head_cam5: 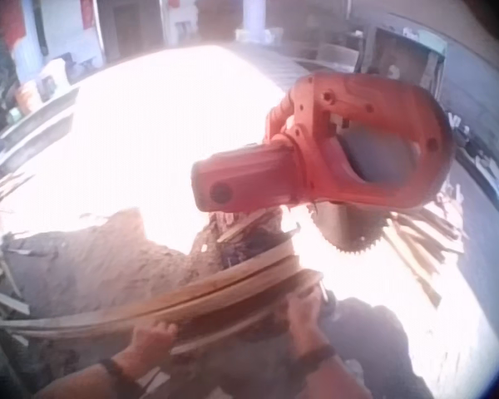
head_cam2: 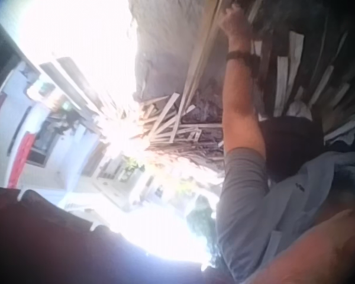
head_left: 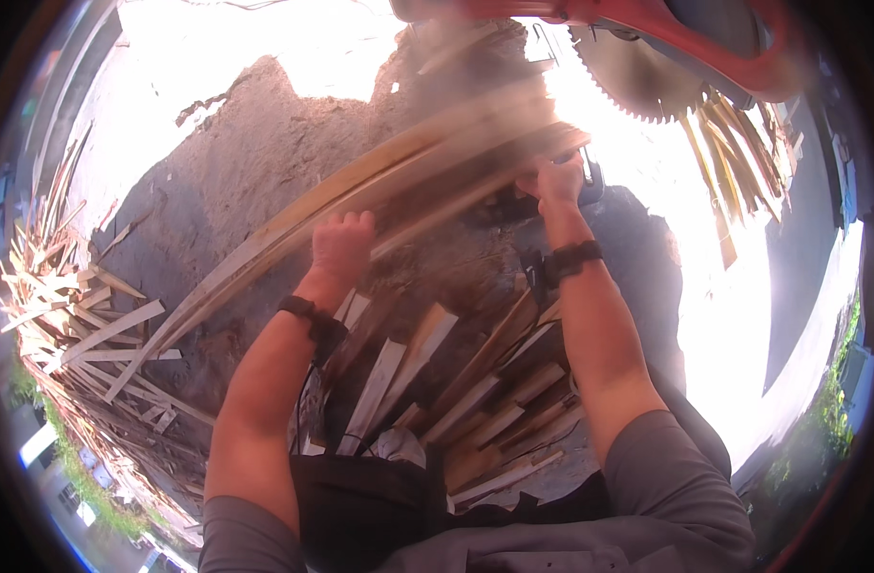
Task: The person sorts through a pile of wood strips by hand, selecting pieces and carrying them to a miter saw. They then stack several wood strips together and use the miter saw to cut them to length.
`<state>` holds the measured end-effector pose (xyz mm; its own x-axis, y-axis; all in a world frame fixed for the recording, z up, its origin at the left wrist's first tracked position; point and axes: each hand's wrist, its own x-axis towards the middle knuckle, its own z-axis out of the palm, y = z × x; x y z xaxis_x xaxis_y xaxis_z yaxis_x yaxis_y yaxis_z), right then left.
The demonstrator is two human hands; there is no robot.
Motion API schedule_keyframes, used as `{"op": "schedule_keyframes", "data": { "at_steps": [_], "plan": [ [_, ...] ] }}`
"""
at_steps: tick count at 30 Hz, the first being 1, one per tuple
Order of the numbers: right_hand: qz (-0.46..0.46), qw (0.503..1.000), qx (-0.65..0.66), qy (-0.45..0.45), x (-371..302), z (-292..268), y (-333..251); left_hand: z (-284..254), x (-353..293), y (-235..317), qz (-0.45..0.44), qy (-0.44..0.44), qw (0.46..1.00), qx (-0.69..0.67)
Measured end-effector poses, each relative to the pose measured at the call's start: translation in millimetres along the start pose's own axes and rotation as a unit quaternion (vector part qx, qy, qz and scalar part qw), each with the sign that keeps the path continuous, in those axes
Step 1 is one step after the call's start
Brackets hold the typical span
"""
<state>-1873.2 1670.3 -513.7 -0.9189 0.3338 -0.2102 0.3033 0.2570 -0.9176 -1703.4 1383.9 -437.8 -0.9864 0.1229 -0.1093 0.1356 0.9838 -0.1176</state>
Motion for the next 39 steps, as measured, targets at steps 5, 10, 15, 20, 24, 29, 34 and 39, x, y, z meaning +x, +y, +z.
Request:
{"op": "schedule_keyframes", "data": {
  "at_steps": [5, 10, 15, 20, 24, 29, 34, 39],
  "plan": [
    [0.116, 0.986, 0.094, -0.072, -41, 2, -51, -31, -23, -30, -0.025, -0.041, 0.995, -0.091],
    [0.137, 0.974, 0.15, -0.103, -43, -18, -49, -72, -108, -90, -0.149, -0.096, 0.976, -0.125],
    [0.14, 0.972, 0.124, -0.142, -61, -31, -38, -84, -264, -116, -0.336, -0.152, 0.91, -0.187],
    [0.154, 0.962, 0.036, -0.222, -79, -47, -2, -83, -411, -63, -0.474, -0.217, 0.811, -0.263],
    [0.183, 0.935, -0.015, -0.305, -121, -49, -1, -68, -481, -9, -0.564, -0.236, 0.728, -0.311],
    [0.21, 0.895, -0.094, -0.383, -194, -31, -25, -34, -525, 48, -0.56, -0.189, 0.729, -0.346],
    [0.191, 0.852, -0.176, -0.454, -227, -9, -40, 1, -529, 62, -0.521, -0.097, 0.794, -0.299],
    [0.132, 0.841, -0.215, -0.478, -247, 7, -66, 36, -519, 18, -0.543, -0.072, 0.8, -0.242]
  ]
}}
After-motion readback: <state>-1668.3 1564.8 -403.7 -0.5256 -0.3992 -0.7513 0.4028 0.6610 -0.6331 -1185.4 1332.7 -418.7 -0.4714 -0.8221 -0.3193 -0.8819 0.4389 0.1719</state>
